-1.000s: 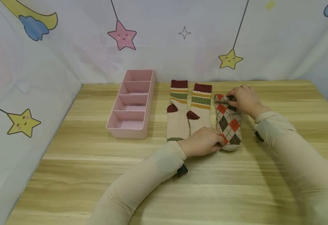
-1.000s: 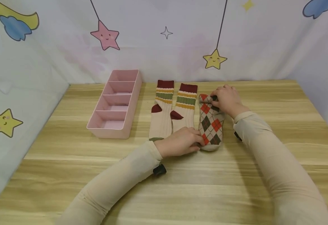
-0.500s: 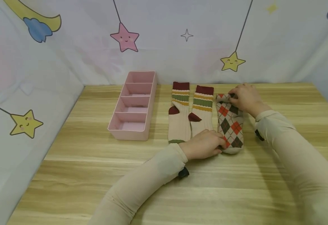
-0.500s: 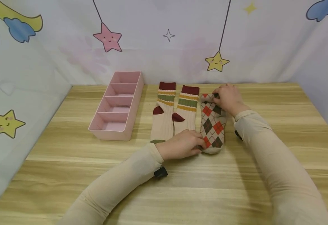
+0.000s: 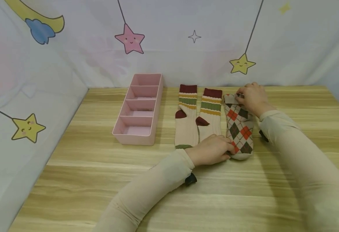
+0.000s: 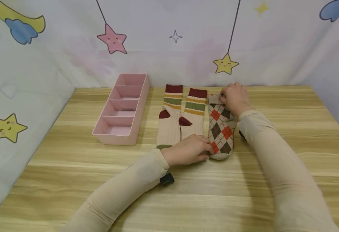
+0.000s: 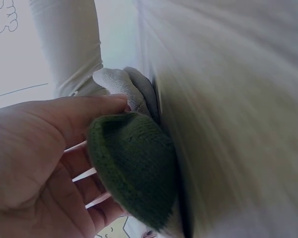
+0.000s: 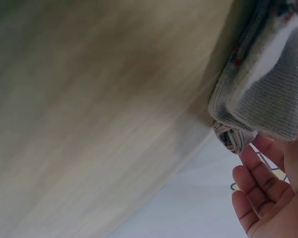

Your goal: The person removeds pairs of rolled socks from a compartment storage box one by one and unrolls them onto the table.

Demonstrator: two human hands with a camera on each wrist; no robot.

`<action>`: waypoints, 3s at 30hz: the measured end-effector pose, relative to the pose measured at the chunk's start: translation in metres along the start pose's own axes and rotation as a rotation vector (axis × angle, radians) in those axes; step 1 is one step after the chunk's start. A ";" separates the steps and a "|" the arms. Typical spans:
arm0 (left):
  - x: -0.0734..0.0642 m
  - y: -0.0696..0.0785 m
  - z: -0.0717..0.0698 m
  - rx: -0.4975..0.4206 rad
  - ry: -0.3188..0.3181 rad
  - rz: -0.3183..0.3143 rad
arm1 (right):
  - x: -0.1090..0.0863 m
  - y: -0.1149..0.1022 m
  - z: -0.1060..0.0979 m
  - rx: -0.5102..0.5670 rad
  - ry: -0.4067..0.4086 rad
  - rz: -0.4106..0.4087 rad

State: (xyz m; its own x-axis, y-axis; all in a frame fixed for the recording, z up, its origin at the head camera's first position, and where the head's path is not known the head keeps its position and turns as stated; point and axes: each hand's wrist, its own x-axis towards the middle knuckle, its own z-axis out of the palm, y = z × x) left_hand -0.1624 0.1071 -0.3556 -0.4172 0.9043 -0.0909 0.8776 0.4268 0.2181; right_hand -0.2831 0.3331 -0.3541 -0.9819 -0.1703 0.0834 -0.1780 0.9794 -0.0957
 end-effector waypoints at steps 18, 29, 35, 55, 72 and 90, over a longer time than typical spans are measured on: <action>-0.001 -0.001 0.002 0.014 0.020 0.016 | 0.006 -0.001 -0.001 0.034 -0.029 -0.030; -0.002 -0.002 0.003 0.022 0.011 0.005 | 0.007 -0.002 -0.001 0.001 -0.075 -0.057; -0.003 -0.002 0.003 0.039 0.031 0.020 | 0.009 -0.003 0.000 -0.031 0.000 -0.065; -0.004 -0.001 0.002 0.034 0.020 0.034 | 0.017 0.002 -0.004 -0.058 0.044 -0.021; -0.005 -0.001 0.001 0.040 0.026 0.043 | 0.034 0.006 -0.002 -0.022 -0.022 -0.019; -0.003 0.002 0.000 0.044 -0.007 0.014 | 0.035 0.015 -0.002 0.000 -0.063 -0.028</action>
State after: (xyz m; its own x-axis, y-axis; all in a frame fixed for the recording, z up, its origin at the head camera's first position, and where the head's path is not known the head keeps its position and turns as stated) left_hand -0.1593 0.1058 -0.3544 -0.4033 0.9101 -0.0947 0.8929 0.4141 0.1768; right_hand -0.3203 0.3418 -0.3509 -0.9786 -0.2043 0.0231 -0.2056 0.9741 -0.0938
